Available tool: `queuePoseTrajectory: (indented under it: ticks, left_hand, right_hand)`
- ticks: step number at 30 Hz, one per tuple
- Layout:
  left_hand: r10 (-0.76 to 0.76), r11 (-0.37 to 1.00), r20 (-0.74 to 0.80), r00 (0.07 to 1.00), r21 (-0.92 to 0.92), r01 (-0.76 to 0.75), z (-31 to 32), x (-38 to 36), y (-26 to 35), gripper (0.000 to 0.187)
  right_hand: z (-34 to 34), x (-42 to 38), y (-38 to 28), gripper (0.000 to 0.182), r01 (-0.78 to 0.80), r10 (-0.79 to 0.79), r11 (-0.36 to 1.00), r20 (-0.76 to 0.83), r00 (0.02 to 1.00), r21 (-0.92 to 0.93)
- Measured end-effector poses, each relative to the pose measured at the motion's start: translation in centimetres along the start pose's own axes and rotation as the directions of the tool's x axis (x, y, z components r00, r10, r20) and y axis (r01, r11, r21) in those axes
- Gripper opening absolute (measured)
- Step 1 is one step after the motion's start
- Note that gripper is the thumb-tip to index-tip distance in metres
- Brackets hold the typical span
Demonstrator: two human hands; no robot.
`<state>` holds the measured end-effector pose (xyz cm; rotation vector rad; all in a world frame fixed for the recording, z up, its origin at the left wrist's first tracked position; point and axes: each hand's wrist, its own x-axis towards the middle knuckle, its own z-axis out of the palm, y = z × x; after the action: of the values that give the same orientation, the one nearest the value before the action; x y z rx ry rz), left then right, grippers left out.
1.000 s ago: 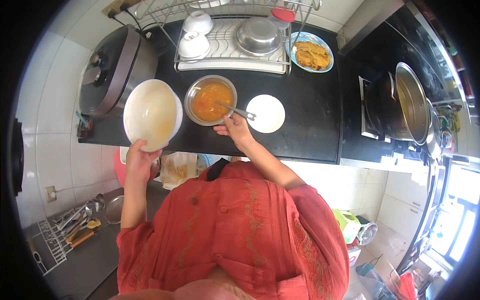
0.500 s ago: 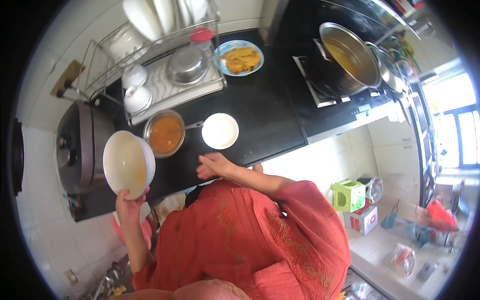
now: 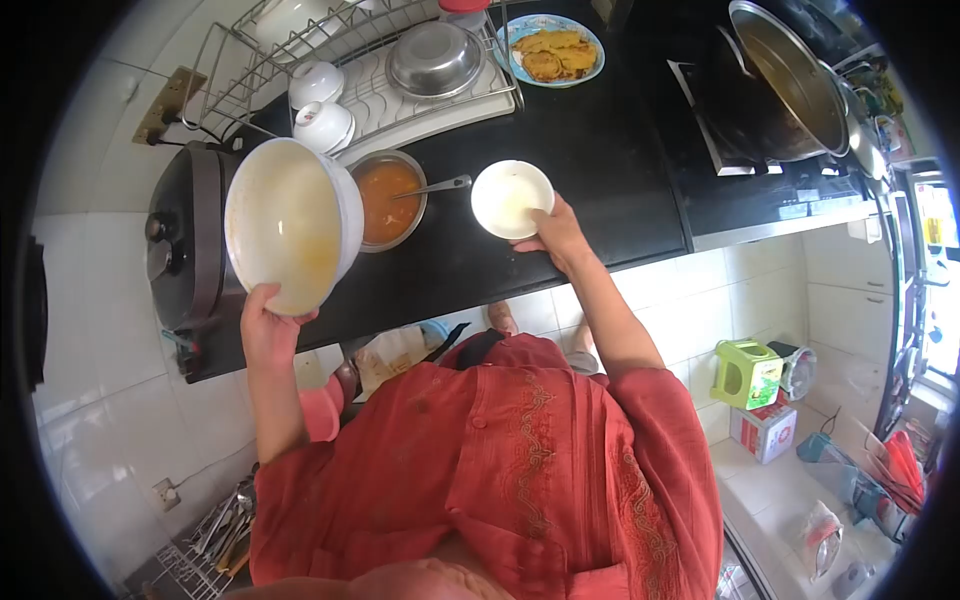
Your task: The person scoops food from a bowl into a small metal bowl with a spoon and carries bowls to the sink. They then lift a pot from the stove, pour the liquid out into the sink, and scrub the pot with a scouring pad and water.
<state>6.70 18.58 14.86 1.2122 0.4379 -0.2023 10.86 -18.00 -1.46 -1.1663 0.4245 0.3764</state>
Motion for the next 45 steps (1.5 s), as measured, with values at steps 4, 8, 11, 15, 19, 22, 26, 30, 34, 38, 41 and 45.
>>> queuePoseTrajectory:
  ticks: [4, 8, 11, 15, 19, 22, 26, 30, 34, 38, 41, 45]
  left_hand:
    - [0.041, 0.998, -0.008, 0.999, 0.045, -0.040, 2.9, -1.2, -0.4, 0.040]
    - [0.074, 0.985, -0.041, 0.996, 0.160, -0.067, 7.6, -3.3, -3.6, 0.044]
    - [0.013, 0.982, 0.004, 1.000, 0.191, -0.014, 12.8, -4.9, -7.6, 0.051]
    - [-0.237, 0.958, 0.228, 0.944, 0.214, 0.189, 21.2, -7.3, -14.6, 0.049]
    - [-0.442, 0.885, 0.326, 0.835, 0.311, 0.347, 31.1, -9.8, -21.9, 0.047]
    - [-0.569, 0.809, 0.379, 0.730, 0.420, 0.412, 38.4, -11.4, -26.1, 0.047]
    - [-0.595, 0.764, 0.383, 0.707, 0.544, 0.347, 48.0, -13.9, -29.3, 0.050]
    - [-0.619, 0.742, 0.454, 0.641, 0.605, 0.289, 56.4, -13.8, -33.0, 0.051]
    - [-0.723, 0.660, 0.505, 0.472, 0.707, 0.254, 65.2, -11.8, -37.6, 0.049]
    - [-0.749, 0.627, 0.528, 0.399, 0.760, 0.172, 74.7, -11.1, -42.1, 0.048]
    - [-0.750, 0.624, 0.555, 0.360, 0.774, 0.108, 81.0, -11.4, -44.5, 0.047]
    - [-0.776, 0.615, 0.554, 0.301, 0.772, 0.165, 88.2, -11.7, -47.2, 0.048]
  right_hand:
    - [-3.9, -5.1, 0.6, 0.042, 0.020, -0.019, 1.000, -0.085, 0.996, 0.006]
    - [-11.8, -14.0, 2.8, 0.043, 0.024, -0.011, 0.998, -0.205, 0.979, 0.062]
    - [-17.8, -21.7, 2.7, 0.043, 0.062, -0.044, 0.997, -0.312, 0.949, 0.049]
    - [-26.7, -29.8, 4.0, 0.043, 0.165, -0.089, 0.979, -0.481, 0.872, 0.117]
    - [-33.8, -35.7, 4.7, 0.043, 0.305, -0.152, 0.935, -0.573, 0.805, 0.181]
    - [-38.7, -39.3, 4.9, 0.044, 0.365, -0.159, 0.907, -0.630, 0.760, 0.211]
    - [-44.3, -42.5, 4.1, 0.041, 0.437, -0.163, 0.873, -0.718, 0.677, 0.214]
    - [-49.6, -43.6, 3.5, 0.038, 0.537, -0.162, 0.819, -0.816, 0.555, 0.202]
    - [-54.0, -45.0, 2.5, 0.037, 0.616, -0.105, 0.761, -0.897, 0.429, 0.205]
    - [-57.8, -47.0, 0.1, 0.038, 0.641, -0.017, 0.749, -0.963, 0.269, 0.166]
    - [-61.1, -47.5, -0.5, 0.038, 0.692, -0.004, 0.708, -0.979, 0.204, 0.141]
    - [-65.7, -46.8, -0.9, 0.038, 0.746, 0.035, 0.645, -0.982, 0.184, 0.162]
